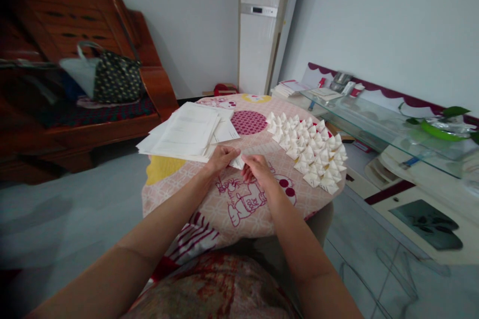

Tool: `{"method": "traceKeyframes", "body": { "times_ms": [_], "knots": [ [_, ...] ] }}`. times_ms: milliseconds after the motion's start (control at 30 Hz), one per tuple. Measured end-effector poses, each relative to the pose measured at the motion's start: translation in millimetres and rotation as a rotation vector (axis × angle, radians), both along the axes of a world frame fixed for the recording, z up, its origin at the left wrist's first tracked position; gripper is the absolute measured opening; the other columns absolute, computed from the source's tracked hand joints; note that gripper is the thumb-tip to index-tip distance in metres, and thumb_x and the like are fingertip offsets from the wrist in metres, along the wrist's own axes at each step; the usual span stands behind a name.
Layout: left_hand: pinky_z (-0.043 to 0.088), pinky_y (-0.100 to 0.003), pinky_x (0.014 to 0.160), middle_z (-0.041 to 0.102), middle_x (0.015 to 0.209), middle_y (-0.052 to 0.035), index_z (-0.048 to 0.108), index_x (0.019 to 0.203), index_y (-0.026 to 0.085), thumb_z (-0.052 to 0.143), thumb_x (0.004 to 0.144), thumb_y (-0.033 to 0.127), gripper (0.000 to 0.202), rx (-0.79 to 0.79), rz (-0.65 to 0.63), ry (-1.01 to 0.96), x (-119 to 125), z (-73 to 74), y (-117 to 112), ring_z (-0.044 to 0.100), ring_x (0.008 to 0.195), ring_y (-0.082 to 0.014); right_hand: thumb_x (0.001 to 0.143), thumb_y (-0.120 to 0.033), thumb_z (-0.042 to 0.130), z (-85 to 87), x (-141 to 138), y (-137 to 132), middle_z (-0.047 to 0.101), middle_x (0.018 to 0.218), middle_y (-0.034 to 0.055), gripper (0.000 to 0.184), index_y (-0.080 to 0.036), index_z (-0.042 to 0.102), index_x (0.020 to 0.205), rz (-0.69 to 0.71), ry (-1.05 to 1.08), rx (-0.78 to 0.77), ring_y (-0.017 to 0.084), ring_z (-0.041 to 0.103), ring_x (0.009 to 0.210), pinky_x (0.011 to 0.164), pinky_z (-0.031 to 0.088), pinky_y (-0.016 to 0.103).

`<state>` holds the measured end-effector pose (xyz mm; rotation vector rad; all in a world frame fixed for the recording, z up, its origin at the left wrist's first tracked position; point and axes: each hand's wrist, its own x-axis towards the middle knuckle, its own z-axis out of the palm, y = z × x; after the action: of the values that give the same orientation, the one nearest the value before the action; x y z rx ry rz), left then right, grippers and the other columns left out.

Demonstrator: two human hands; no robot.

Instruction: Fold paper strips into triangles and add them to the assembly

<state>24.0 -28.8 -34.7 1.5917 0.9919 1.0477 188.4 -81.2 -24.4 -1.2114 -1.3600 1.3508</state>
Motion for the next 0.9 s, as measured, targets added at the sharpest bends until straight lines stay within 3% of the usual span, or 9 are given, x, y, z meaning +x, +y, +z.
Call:
{"method": "traceKeyframes", "body": {
  "times_ms": [200,333,433,500,700,900],
  "knots": [
    [0.017,-0.024,0.044,0.037,0.044,0.0044,0.049,0.051,0.017,0.061,0.077,0.066,0.057,-0.008,-0.089,0.060,1.1,7.5,-5.1,0.029,0.042,-0.0061,0.078,-0.058,0.064,-0.9,0.9,1.3,0.057,0.044,0.0007,0.044,-0.020,0.056,0.056,-0.108,-0.042,0.077,0.010,0.048,0.034,0.034,0.033,0.021],
    [0.017,-0.023,0.044,0.036,0.043,0.0042,0.045,0.049,0.018,0.061,0.078,0.066,0.058,0.004,-0.041,0.045,0.8,4.4,-2.5,0.029,0.042,-0.0062,0.075,-0.060,0.067,1.4,0.0,-0.7,0.060,0.046,0.0018,0.045,-0.020,0.056,0.057,-0.058,-0.009,0.015,0.012,0.052,0.035,0.035,0.038,0.022],
    [0.017,-0.023,0.044,0.037,0.043,0.0041,0.044,0.049,0.018,0.062,0.079,0.066,0.060,0.016,0.032,0.025,0.4,0.2,0.8,0.030,0.042,-0.0062,0.072,-0.055,0.072,1.8,-0.2,-0.7,0.061,0.047,0.0026,0.041,-0.019,0.057,0.057,0.033,-0.025,-0.025,0.012,0.054,0.037,0.036,0.039,0.022],
    [0.018,-0.023,0.043,0.039,0.044,0.0041,0.046,0.050,0.018,0.063,0.080,0.064,0.058,-0.011,0.059,-0.011,1.0,-0.9,1.7,0.031,0.042,-0.0061,0.071,-0.049,0.073,1.5,0.4,0.1,0.061,0.047,0.0018,0.036,-0.019,0.058,0.058,0.023,-0.024,-0.018,0.011,0.052,0.037,0.036,0.037,0.021],
    [0.037,-0.020,0.049,0.060,0.061,0.0011,0.068,0.085,0.012,0.078,0.071,0.038,0.031,-0.167,-0.159,-0.217,2.6,5.7,-1.1,0.050,0.050,-0.0081,0.070,-0.042,0.072,2.3,2.4,0.9,0.060,0.046,0.0008,0.030,-0.018,0.059,0.056,-0.143,0.062,0.000,0.010,0.048,0.035,0.033,0.034,0.021],
    [0.037,-0.021,0.048,0.058,0.059,0.0049,0.066,0.113,0.011,0.075,0.066,0.018,0.048,-0.209,-0.163,-0.145,-2.7,15.4,8.4,0.049,0.047,-0.0082,0.071,-0.037,0.072,12.3,3.2,-0.4,0.063,0.047,0.0036,0.026,-0.017,0.061,0.059,-0.081,0.108,-0.232,0.012,0.052,0.035,0.035,0.042,0.021]
  ]
}}
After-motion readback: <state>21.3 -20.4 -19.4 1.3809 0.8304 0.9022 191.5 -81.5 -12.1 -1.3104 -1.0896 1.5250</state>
